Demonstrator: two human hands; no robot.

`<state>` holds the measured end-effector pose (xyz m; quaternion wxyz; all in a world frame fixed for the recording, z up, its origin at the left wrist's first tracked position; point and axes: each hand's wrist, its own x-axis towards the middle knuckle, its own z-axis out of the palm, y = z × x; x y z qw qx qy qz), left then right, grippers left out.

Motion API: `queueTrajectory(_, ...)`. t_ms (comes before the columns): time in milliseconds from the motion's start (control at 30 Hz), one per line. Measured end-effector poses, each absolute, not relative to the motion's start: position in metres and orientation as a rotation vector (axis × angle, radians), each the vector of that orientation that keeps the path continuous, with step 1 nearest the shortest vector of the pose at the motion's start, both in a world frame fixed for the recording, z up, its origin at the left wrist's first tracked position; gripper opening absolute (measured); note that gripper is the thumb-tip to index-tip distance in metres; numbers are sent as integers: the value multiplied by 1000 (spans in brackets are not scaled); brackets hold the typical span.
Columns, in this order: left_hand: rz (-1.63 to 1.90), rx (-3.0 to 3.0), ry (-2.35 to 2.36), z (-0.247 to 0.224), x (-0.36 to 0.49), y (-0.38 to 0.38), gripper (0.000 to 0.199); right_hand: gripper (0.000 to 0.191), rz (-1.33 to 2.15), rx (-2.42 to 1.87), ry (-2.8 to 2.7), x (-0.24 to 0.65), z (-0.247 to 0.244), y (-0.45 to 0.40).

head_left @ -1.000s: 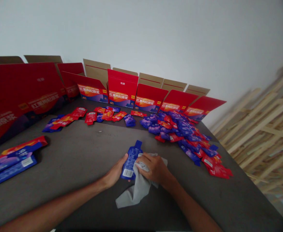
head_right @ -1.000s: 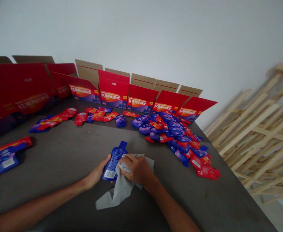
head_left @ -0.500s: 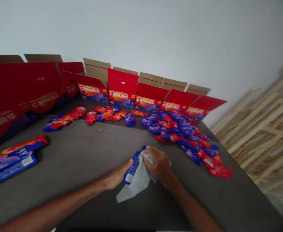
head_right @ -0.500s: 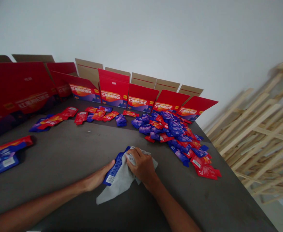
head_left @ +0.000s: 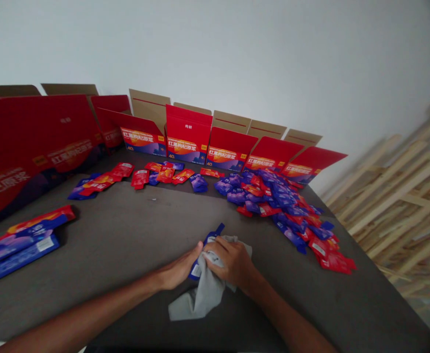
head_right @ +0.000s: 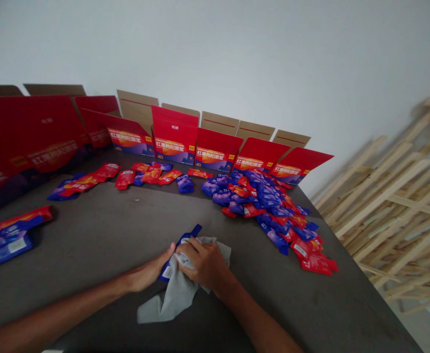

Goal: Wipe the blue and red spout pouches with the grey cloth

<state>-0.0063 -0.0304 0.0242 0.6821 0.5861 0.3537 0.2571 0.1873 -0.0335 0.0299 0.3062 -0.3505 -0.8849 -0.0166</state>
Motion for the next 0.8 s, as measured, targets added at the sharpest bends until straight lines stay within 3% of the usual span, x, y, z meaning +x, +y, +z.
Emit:
queueTrajectory(267, 517, 1283, 801, 31, -6, -33, 58, 11, -1, -1149, -2087, 200, 42, -23)
queueTrajectory(500, 685, 985, 840, 21, 2, -14, 56, 18, 65, -945, -2521, 189, 29, -31)
queueTrajectory(667, 877, 800, 897, 53, 19, 50, 41, 27, 138, -884, -2688, 183, 22, -37)
queueTrajectory(800, 766, 862, 974, 71, 61, 121, 32, 27, 165, -883, -2664, 183, 21, -36)
